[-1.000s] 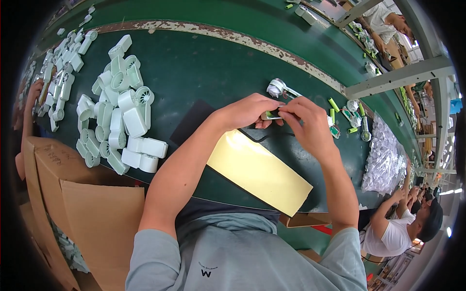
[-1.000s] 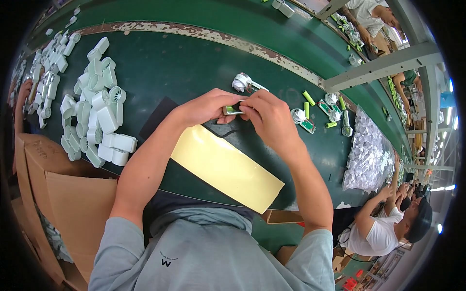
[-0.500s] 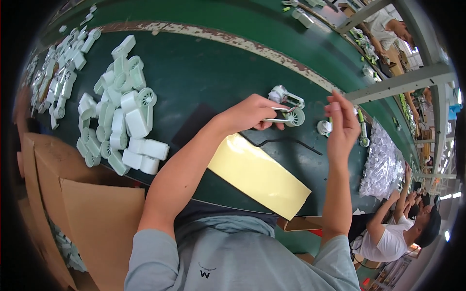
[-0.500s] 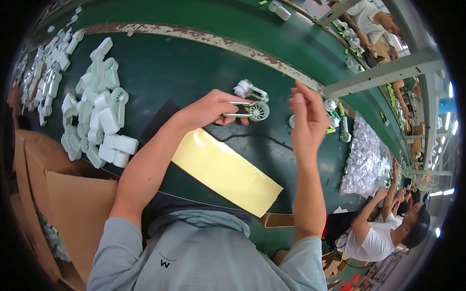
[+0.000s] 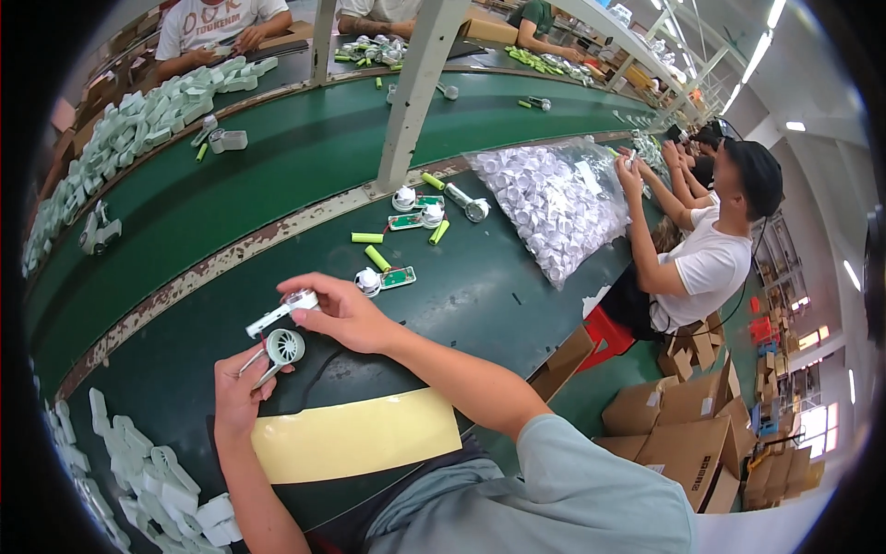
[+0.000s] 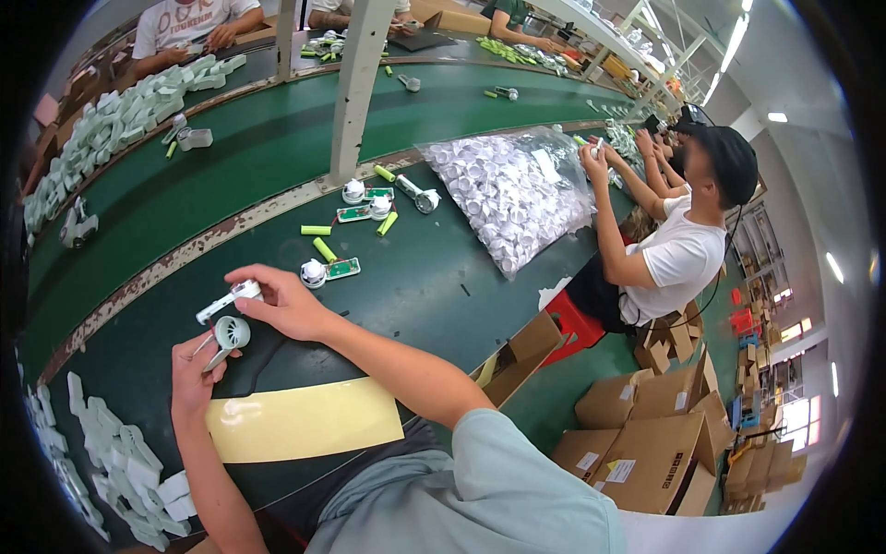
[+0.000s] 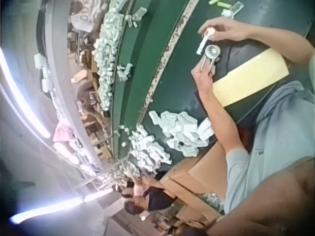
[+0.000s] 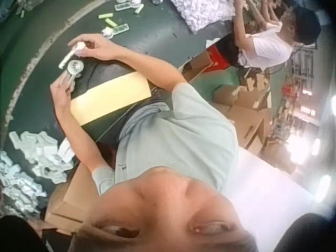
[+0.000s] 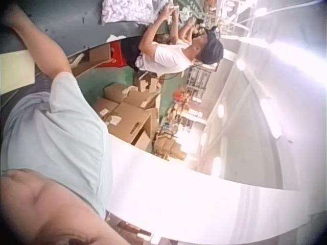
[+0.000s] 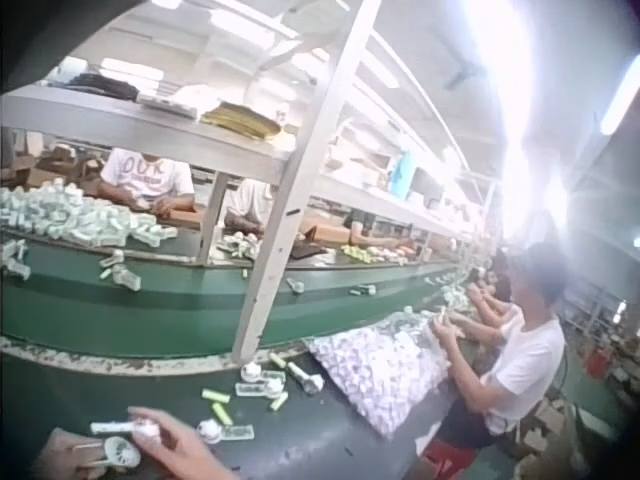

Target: The person assembles small handheld fans by hand, connecting plastic housings, fan blades, motors, and other plastic components.

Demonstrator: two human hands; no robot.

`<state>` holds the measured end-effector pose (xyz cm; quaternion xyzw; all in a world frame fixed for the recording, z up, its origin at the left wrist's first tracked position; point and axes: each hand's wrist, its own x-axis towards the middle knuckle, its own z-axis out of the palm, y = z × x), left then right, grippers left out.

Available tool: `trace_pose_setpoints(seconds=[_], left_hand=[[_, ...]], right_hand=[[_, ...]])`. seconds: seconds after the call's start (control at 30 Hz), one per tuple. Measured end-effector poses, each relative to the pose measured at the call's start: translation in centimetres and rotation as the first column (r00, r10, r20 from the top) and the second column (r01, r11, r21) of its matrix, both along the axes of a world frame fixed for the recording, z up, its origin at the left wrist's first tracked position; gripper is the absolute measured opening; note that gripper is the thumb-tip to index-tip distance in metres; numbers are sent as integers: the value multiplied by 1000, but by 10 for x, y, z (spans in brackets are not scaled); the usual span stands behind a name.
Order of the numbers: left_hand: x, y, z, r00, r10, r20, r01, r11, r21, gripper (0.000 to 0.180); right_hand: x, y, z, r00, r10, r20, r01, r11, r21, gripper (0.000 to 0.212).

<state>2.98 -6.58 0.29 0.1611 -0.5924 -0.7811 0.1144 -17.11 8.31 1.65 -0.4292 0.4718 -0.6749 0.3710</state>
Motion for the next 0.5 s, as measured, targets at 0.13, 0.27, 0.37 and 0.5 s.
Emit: trace_pose_setpoints(seconds=[0.13,0.27,0.37,0.5], left_hand=[[-15,6,-4,996,-25,88,20,998,56,43],[-11,21,-6,998,-29,-60,19,987,-161,40],[2,18,2,987,1,162,20,991,-131,31],[-6,31,15,968,54,245,-29,994,-102,37]], right_hand=[[-7,22,15,818,-288,-499,270,957,-108,38],[15,15,14,766,-288,-575,165,952,-258,33],[28,11,11,770,-267,-580,151,959,-240,31],[18,11,0,794,-217,-568,145,975,-170,33]])
